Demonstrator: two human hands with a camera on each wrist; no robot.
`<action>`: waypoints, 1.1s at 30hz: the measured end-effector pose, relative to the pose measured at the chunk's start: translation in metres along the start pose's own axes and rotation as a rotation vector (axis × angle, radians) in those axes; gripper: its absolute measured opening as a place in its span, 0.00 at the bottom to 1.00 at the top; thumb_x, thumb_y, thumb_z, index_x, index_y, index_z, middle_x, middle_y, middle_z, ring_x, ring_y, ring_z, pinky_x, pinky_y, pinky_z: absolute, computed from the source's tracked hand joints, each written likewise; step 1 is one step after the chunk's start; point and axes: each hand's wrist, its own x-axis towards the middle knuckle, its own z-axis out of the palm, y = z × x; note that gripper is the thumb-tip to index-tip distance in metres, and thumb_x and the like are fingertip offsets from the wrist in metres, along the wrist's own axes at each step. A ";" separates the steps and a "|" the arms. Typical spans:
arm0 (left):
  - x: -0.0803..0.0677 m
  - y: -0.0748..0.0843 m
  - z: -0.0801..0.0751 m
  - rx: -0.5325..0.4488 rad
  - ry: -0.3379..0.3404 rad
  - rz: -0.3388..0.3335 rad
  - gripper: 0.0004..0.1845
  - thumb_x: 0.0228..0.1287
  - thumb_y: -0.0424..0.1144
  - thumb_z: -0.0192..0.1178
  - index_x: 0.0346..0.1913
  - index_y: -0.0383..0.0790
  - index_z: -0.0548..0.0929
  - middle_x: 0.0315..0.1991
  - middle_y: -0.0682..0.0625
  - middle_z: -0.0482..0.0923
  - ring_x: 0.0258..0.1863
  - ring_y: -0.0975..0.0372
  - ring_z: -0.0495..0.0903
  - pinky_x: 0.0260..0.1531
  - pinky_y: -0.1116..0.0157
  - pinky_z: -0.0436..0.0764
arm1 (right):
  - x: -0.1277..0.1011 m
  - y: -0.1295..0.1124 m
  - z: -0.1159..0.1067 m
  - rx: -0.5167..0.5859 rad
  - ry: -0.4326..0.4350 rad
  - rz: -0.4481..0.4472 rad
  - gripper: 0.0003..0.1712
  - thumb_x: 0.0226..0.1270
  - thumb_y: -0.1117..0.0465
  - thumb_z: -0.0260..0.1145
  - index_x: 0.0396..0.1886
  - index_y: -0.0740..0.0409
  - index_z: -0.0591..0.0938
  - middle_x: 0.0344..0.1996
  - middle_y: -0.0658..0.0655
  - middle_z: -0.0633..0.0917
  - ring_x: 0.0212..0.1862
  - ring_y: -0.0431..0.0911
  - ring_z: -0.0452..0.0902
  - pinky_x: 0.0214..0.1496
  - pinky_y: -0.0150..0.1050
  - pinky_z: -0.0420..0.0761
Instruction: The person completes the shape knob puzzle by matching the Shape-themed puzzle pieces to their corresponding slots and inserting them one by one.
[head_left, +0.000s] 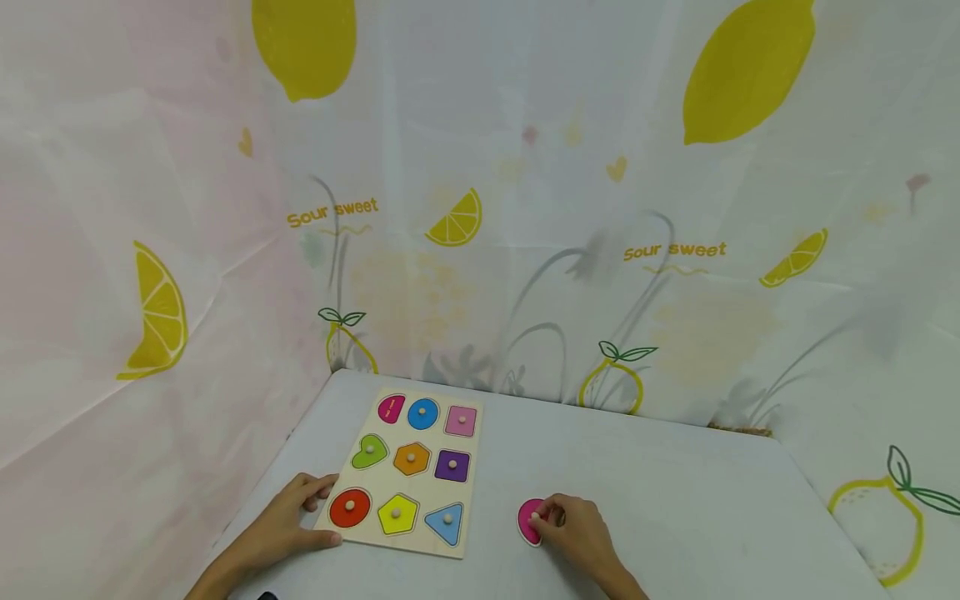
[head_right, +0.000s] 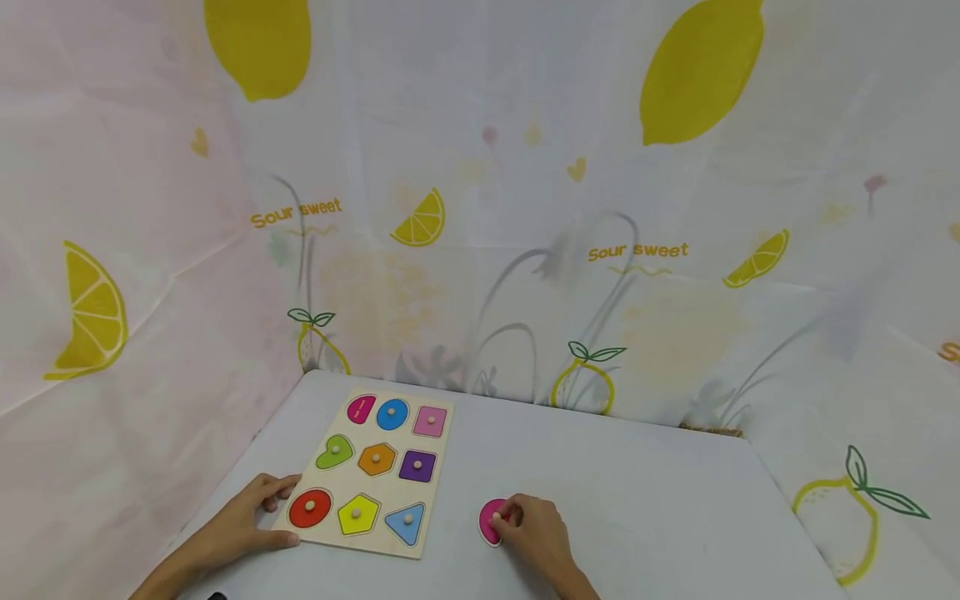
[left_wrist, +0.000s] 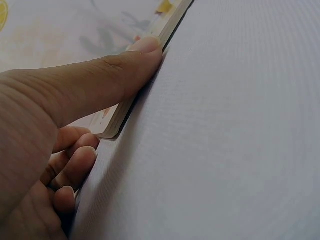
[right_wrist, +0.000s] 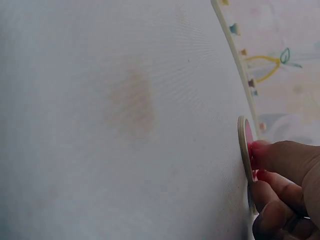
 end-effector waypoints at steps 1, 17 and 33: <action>0.000 0.000 0.000 0.000 -0.001 0.000 0.54 0.38 0.51 0.86 0.70 0.34 0.74 0.45 0.50 0.69 0.46 0.57 0.67 0.40 0.68 0.73 | 0.000 0.000 0.000 0.004 0.006 0.001 0.10 0.58 0.53 0.80 0.29 0.49 0.85 0.19 0.39 0.75 0.24 0.31 0.67 0.24 0.31 0.70; -0.001 -0.002 0.000 -0.009 -0.001 0.008 0.54 0.38 0.51 0.86 0.71 0.35 0.74 0.45 0.50 0.70 0.46 0.57 0.67 0.41 0.68 0.74 | 0.010 -0.005 0.002 -0.043 0.027 -0.071 0.08 0.60 0.59 0.78 0.27 0.49 0.85 0.20 0.40 0.75 0.25 0.30 0.67 0.25 0.30 0.70; 0.000 -0.002 0.000 0.010 0.001 0.019 0.54 0.38 0.51 0.86 0.71 0.35 0.74 0.45 0.51 0.69 0.46 0.58 0.67 0.40 0.68 0.73 | 0.029 -0.015 0.012 -0.040 0.026 -0.143 0.08 0.61 0.59 0.78 0.27 0.52 0.86 0.20 0.40 0.75 0.25 0.30 0.67 0.26 0.30 0.70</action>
